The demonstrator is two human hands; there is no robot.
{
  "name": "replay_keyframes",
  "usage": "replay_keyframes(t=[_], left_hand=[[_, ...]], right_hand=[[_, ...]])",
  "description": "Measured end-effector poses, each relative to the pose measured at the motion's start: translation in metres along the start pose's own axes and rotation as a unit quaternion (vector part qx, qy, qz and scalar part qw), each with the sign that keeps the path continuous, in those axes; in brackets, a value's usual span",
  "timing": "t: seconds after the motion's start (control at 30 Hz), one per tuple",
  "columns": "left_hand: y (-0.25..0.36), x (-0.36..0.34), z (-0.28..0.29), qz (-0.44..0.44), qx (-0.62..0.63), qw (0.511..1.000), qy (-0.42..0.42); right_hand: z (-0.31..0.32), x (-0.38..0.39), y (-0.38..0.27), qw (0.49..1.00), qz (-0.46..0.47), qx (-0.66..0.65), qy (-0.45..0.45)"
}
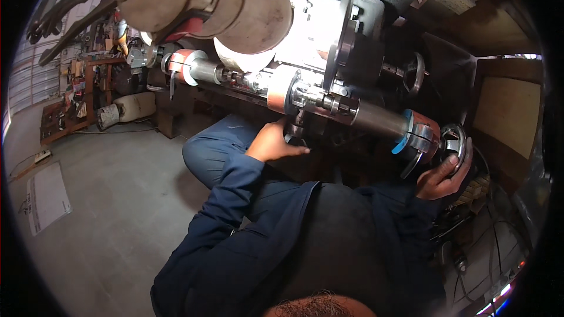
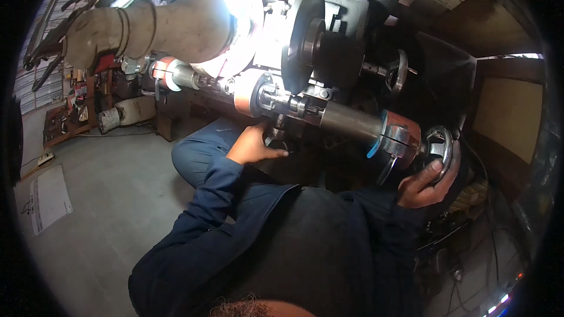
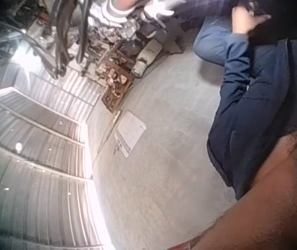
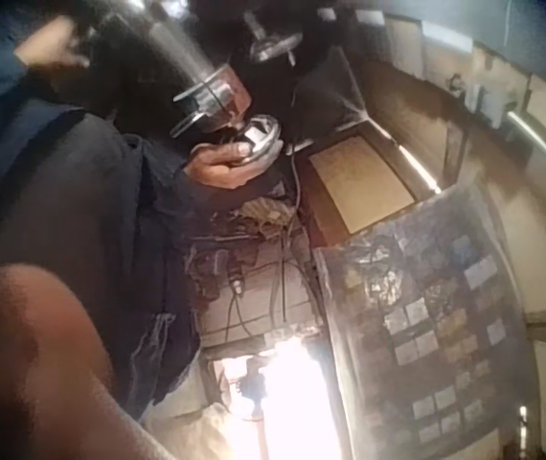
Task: The person turns handwheels and adjusts levers on a metal lathe to move the carriage and cross-slide while machining a workpiece.
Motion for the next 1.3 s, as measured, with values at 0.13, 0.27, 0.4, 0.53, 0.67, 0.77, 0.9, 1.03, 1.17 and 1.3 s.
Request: replay_keyframes(t=[0.13, 0.27, 0.4, 0.53, 0.67, 0.77, 0.9, 1.03, 1.17, 1.3], left_hand=[[0.014, 0.006, 0.001, 0.053, -0.006, 0.999, -0.006], [-0.002, 0.004, 0.0, 0.021, 0.024, 0.998, 0.062], [0.0, 0.012, 0.042, -0.099, -0.019, 0.881, 0.462], [0.014, 0.0, 0.086, -0.272, -0.137, 0.759, 0.576], [-0.005, -0.021, 0.11, -0.394, -0.18, 0.724, 0.537], [-0.016, -0.032, 0.118, -0.462, -0.174, 0.686, 0.534], [-0.011, -0.031, 0.119, -0.467, -0.156, 0.708, 0.506], [-0.008, -0.03, 0.12, -0.466, -0.155, 0.708, 0.507], [-0.009, -0.03, 0.12, -0.472, -0.154, 0.7, 0.513], [-0.01, -0.032, 0.12, -0.476, -0.153, 0.695, 0.517]], right_hand=[[-0.001, -0.001, -0.002, 1.0, 0.002, -0.001, 0.008], [-0.003, 0.002, 0.003, 1.0, 0.005, -0.007, 0.007], [-0.001, 0.001, 0.003, 1.0, 0.0, -0.013, 0.003], [-0.001, -0.002, 0.0, 1.0, -0.005, -0.013, -0.006], [0.002, -0.001, 0.002, 1.0, -0.014, 0.0, -0.021], [0.003, -0.002, 0.003, 0.999, -0.005, 0.021, -0.033], [0.004, -0.001, 0.005, 0.998, 0.005, 0.035, -0.043], [0.002, 0.0, 0.004, 0.999, -0.009, 0.011, -0.038], [0.002, -0.001, 0.003, 0.999, -0.018, 0.017, -0.039], [0.002, -0.003, 0.001, 0.999, -0.02, 0.016, -0.041]])
Point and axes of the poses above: each hand's wrist, its own x-axis away from the middle knuckle, its own z-axis out of the back of the hand, y = z × x, the point moved 2 cm from there along -x, towards the middle knuckle, and after that the axes turned 14 degrees about z, right-handed, at the moved point
